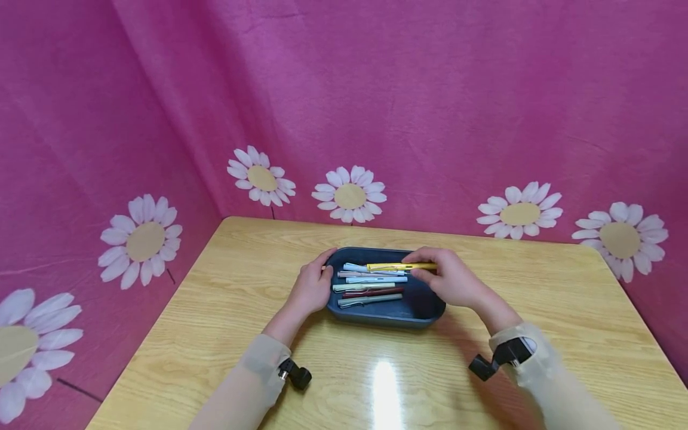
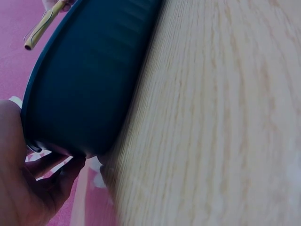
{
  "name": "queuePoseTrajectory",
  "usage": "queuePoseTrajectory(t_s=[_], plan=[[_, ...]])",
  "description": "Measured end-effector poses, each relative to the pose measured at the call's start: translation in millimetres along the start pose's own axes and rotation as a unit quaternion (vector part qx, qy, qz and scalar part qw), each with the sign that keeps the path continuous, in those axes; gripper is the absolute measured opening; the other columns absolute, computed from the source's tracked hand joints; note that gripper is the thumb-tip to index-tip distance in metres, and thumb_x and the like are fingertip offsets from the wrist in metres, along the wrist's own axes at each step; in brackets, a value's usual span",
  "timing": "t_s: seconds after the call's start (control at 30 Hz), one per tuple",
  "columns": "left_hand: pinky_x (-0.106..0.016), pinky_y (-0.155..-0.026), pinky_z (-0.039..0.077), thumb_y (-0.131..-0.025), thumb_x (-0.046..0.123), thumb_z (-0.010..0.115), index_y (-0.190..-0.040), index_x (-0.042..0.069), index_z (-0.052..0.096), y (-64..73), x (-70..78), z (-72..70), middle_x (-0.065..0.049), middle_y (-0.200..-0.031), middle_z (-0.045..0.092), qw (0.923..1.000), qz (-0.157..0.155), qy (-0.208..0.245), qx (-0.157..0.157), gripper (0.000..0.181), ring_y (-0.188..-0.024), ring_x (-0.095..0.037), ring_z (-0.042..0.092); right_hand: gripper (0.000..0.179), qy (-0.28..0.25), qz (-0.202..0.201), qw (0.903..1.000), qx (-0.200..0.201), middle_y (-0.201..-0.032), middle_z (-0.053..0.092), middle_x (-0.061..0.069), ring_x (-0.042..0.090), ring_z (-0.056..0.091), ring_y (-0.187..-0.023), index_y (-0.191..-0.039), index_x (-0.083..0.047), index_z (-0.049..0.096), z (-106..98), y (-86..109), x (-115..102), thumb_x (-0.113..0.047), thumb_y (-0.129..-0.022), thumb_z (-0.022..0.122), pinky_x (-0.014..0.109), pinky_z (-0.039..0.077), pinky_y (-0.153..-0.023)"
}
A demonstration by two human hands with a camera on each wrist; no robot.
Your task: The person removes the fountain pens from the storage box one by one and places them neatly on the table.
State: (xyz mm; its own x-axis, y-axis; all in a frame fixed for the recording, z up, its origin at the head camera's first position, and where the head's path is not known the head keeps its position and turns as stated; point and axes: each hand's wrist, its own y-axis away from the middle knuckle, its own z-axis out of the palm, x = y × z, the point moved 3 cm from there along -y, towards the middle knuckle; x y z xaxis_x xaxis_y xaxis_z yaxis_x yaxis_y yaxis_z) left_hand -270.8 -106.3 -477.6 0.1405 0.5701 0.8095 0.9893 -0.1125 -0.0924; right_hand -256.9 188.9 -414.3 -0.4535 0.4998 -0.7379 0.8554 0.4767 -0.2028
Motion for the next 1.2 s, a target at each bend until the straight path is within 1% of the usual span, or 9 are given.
queuePoseTrajectory(t_s=[0.1, 0.17, 0.5, 0.67, 0.87, 1.03, 1.13, 1.2], plan=[[-0.054, -0.119, 0.037, -0.113, 0.015, 0.044, -0.159, 0.014, 0.049, 0.7, -2.1, 0.0, -0.017, -0.155, 0.054, 1.0000, -0.005, 0.001, 0.001, 0.047, -0.143, -0.033, 0.049, 0.025, 0.004, 0.000, 1.0000, 0.000, -0.115, 0.073, 0.009, 0.022, 0.065, -0.094, -0.122, -0.004, 0.076, -5, 4.5, 1, 0.004, -0.100, 0.069, 0.034, 0.058, -0.080], [-0.054, -0.119, 0.037, -0.113, 0.016, 0.044, -0.160, 0.014, 0.049, 0.6, -3.4, -0.4, -0.017, -0.155, 0.053, 1.0000, -0.007, 0.002, 0.002, 0.047, -0.144, -0.033, 0.048, 0.025, 0.008, -0.001, 1.0000, 0.002, -0.114, 0.073, 0.008, 0.022, 0.064, -0.092, -0.122, -0.004, 0.076, -9, 7.9, 1, 0.004, -0.100, 0.069, 0.033, 0.057, -0.078], [-0.052, -0.119, 0.037, -0.113, 0.016, 0.044, -0.159, 0.016, 0.050, -1.3, -3.1, -2.0, -0.016, -0.155, 0.054, 1.0000, -0.001, -0.002, 0.005, 0.047, -0.143, -0.031, 0.049, 0.025, 0.030, -0.016, 0.9989, 0.031, -0.114, 0.073, 0.007, 0.022, 0.064, -0.092, -0.120, -0.006, 0.077, -29, 25.1, 0, 0.004, -0.099, 0.070, 0.034, 0.057, -0.077], [-0.052, -0.120, 0.037, -0.113, 0.015, 0.044, -0.159, 0.017, 0.051, -0.4, -1.8, -1.8, -0.016, -0.155, 0.054, 1.0000, -0.002, -0.002, 0.003, 0.047, -0.144, -0.031, 0.048, 0.024, 0.037, -0.024, 0.9980, 0.046, -0.111, 0.074, 0.006, 0.021, 0.065, -0.089, -0.119, -0.006, 0.077, -37, 33.1, 2, 0.005, -0.098, 0.071, 0.031, 0.057, -0.074], [-0.052, -0.120, 0.036, -0.113, 0.014, 0.044, -0.159, 0.016, 0.050, 0.6, -0.2, -1.4, -0.016, -0.155, 0.054, 1.0000, -0.003, 0.003, 0.000, 0.047, -0.144, -0.031, 0.048, 0.025, 0.040, -0.022, 0.9970, 0.063, -0.110, 0.075, 0.006, 0.019, 0.065, -0.088, -0.119, -0.007, 0.077, -47, 45.0, 9, 0.004, -0.097, 0.073, 0.028, 0.058, -0.072], [-0.053, -0.117, 0.039, -0.112, 0.013, 0.045, -0.159, 0.013, 0.050, -1.3, -1.5, -0.4, -0.019, -0.152, 0.056, 0.9999, 0.015, -0.002, 0.003, 0.047, -0.139, -0.033, 0.053, 0.025, 0.049, -0.022, 0.9956, 0.077, -0.108, 0.074, 0.007, 0.018, 0.062, -0.082, -0.118, -0.007, 0.077, -57, 52.7, 12, 0.004, -0.096, 0.074, 0.026, 0.055, -0.066], [-0.053, -0.117, 0.041, -0.111, 0.012, 0.045, -0.158, 0.012, 0.051, -2.2, -1.8, 0.0, -0.020, -0.149, 0.058, 0.9997, 0.024, -0.004, 0.006, 0.047, -0.136, -0.034, 0.055, 0.026, 0.054, -0.024, 0.9946, 0.085, -0.108, 0.074, 0.008, 0.017, 0.061, -0.081, -0.118, -0.007, 0.077, -62, 56.0, 13, 0.005, -0.095, 0.075, 0.024, 0.053, -0.065], [-0.053, -0.117, 0.040, -0.112, 0.012, 0.044, -0.158, 0.011, 0.051, -2.1, -1.3, 0.0, -0.020, -0.149, 0.058, 0.9997, 0.022, -0.004, 0.004, 0.047, -0.137, -0.034, 0.055, 0.027, 0.059, -0.025, 0.9938, 0.091, -0.107, 0.074, 0.007, 0.017, 0.060, -0.081, -0.118, -0.007, 0.077, -65, 57.8, 14, 0.006, -0.094, 0.076, 0.023, 0.052, -0.065]])
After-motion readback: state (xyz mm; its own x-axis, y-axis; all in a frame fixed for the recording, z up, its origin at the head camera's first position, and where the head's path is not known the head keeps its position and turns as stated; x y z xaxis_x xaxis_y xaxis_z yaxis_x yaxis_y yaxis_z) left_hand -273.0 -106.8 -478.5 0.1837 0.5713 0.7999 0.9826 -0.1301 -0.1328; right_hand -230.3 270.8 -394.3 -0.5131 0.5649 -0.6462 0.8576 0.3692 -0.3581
